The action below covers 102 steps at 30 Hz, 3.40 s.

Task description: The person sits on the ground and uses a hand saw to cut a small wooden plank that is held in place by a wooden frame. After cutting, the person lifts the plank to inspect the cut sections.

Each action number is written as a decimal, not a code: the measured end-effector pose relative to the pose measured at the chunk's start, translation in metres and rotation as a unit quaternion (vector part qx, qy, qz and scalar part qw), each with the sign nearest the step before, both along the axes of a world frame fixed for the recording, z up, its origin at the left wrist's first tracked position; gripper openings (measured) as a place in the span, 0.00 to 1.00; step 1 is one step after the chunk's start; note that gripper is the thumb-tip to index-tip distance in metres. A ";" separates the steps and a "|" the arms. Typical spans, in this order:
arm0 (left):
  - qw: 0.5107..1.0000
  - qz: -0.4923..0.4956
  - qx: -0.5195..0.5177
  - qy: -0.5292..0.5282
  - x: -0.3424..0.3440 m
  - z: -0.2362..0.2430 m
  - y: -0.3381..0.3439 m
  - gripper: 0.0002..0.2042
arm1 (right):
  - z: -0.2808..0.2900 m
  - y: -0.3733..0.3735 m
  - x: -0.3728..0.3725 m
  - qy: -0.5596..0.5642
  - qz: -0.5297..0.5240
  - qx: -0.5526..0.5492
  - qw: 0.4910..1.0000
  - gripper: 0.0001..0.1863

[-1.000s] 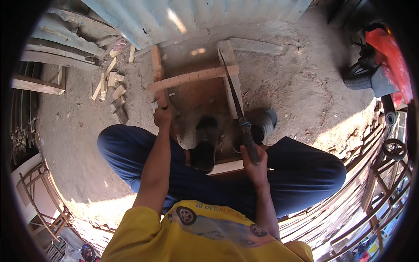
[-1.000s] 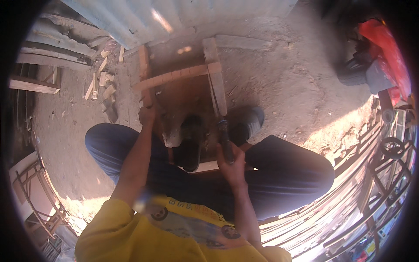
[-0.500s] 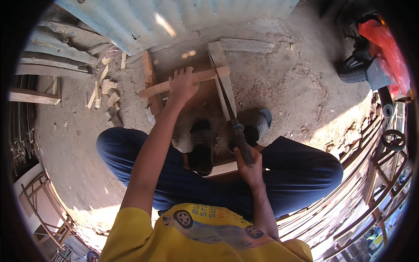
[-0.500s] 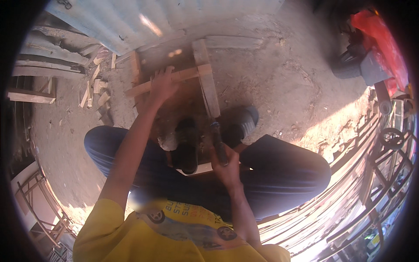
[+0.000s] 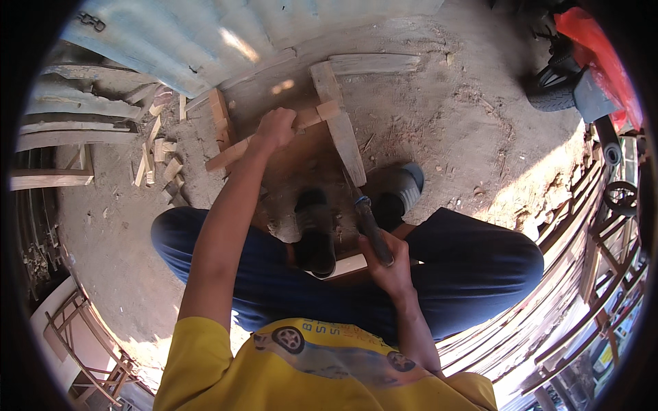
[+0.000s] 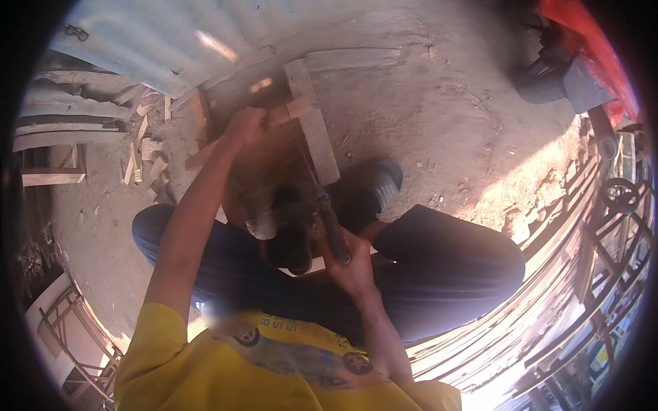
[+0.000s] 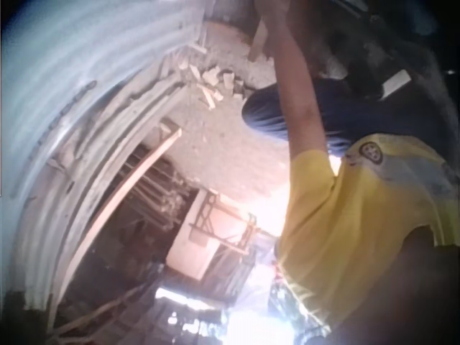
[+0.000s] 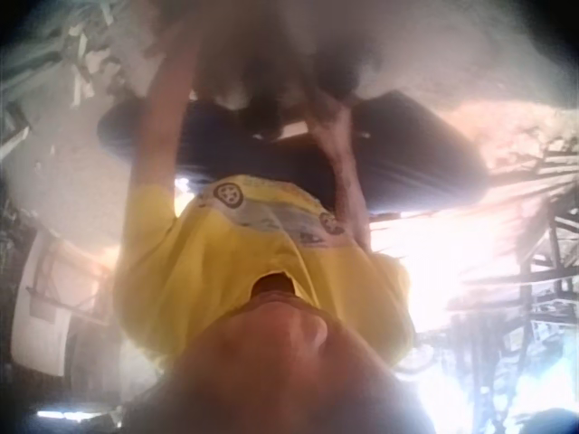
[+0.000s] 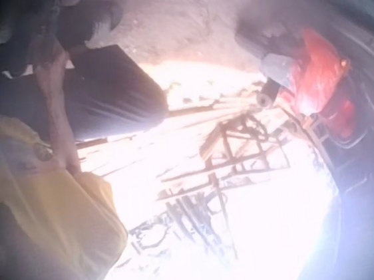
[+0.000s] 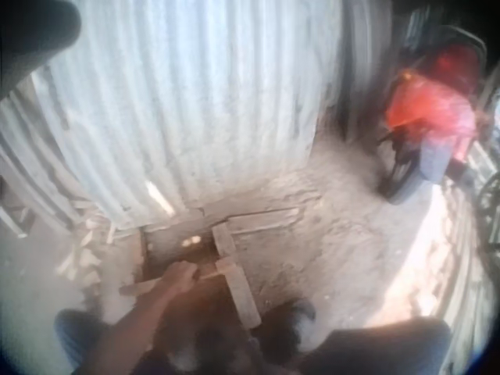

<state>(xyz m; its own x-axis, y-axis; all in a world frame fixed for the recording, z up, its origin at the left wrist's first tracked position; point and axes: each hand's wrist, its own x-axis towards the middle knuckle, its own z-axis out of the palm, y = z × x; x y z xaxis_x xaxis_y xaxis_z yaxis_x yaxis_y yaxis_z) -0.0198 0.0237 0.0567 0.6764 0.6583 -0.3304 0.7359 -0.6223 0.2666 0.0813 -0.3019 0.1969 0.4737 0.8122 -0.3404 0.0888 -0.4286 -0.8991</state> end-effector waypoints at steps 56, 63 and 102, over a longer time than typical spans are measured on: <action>0.998 0.042 0.018 -0.050 0.015 -0.051 -0.016 0.26 | -0.025 0.040 -0.007 -0.040 -0.015 -0.041 0.998 0.11; 0.998 0.044 0.011 -0.042 0.019 -0.047 -0.009 0.22 | -0.041 0.064 -0.004 -0.012 -0.008 -0.022 1.000 0.10; 0.995 0.027 0.085 -0.047 0.018 -0.090 -0.015 0.32 | 0.054 0.013 -0.035 -0.012 0.014 -0.143 0.990 0.10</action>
<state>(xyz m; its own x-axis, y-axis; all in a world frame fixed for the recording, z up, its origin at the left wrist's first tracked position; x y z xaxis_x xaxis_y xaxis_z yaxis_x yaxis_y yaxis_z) -0.0023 0.0090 -0.0330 0.6609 0.7356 -0.1485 0.7466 -0.6244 0.2295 0.0460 -0.2887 0.2509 0.4637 0.6970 -0.5470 0.1245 -0.6625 -0.7386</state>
